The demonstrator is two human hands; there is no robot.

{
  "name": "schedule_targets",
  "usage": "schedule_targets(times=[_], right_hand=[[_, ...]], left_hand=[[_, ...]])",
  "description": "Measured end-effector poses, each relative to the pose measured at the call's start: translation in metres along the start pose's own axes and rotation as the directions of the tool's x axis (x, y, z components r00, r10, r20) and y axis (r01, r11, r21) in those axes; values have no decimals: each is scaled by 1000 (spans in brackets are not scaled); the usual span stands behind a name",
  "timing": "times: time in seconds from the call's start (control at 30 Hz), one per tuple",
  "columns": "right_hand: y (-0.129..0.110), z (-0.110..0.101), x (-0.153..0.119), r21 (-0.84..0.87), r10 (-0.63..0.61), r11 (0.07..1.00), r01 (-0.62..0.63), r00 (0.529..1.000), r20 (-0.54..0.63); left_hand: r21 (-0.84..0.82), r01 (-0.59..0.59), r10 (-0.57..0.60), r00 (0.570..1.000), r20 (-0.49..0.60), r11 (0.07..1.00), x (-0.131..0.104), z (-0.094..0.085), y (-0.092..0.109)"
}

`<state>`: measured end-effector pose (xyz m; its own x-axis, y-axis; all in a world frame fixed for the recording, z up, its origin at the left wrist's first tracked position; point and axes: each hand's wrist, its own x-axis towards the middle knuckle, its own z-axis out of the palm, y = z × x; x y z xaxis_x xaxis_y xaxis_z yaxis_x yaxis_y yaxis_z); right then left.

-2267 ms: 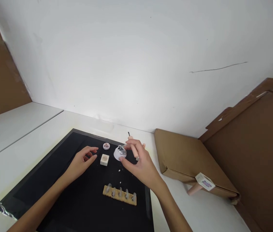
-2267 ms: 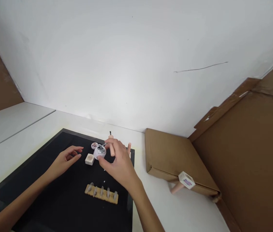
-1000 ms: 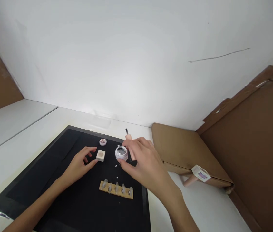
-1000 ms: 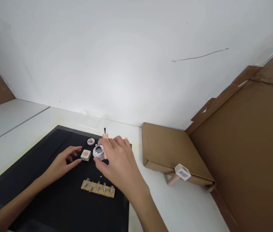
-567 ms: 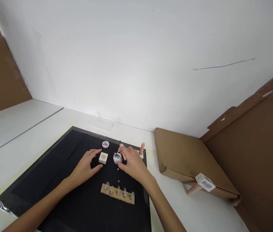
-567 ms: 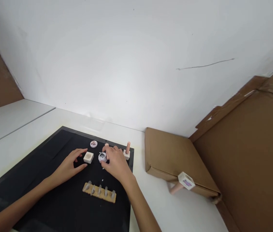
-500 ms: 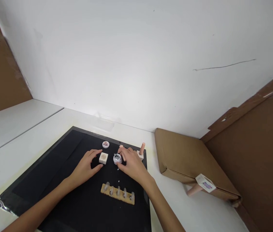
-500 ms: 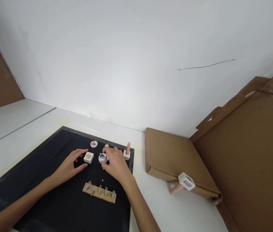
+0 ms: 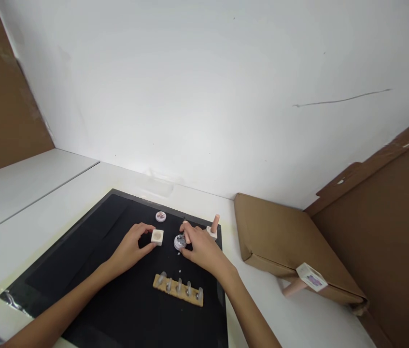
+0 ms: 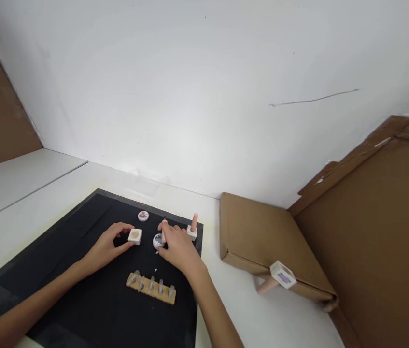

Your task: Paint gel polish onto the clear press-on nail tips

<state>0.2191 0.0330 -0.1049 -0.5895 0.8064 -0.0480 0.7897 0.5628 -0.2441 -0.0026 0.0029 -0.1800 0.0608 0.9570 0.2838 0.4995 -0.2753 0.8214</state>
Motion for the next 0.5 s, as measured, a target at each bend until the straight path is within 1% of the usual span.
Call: schedule_targets(times=[0.13, 0.3, 0.4, 0.5], right_hand=[[0, -14, -9, 59, 9, 998, -8, 1000, -24], [-8, -42, -27, 164, 10, 986, 1, 998, -69], [-19, -64, -42, 205, 9, 979, 9, 996, -90], [-31, -85, -59, 215, 15, 976, 13, 992, -126]], left_hand=[[-71, 32, -36, 998, -52, 997, 0, -3, 3], [-225, 112, -143, 982, -124, 968, 5, -11, 14], [-373, 151, -215, 967, -136, 915, 13, -18, 32], [-532, 149, -236, 967, -99, 833, 24, -28, 62]])
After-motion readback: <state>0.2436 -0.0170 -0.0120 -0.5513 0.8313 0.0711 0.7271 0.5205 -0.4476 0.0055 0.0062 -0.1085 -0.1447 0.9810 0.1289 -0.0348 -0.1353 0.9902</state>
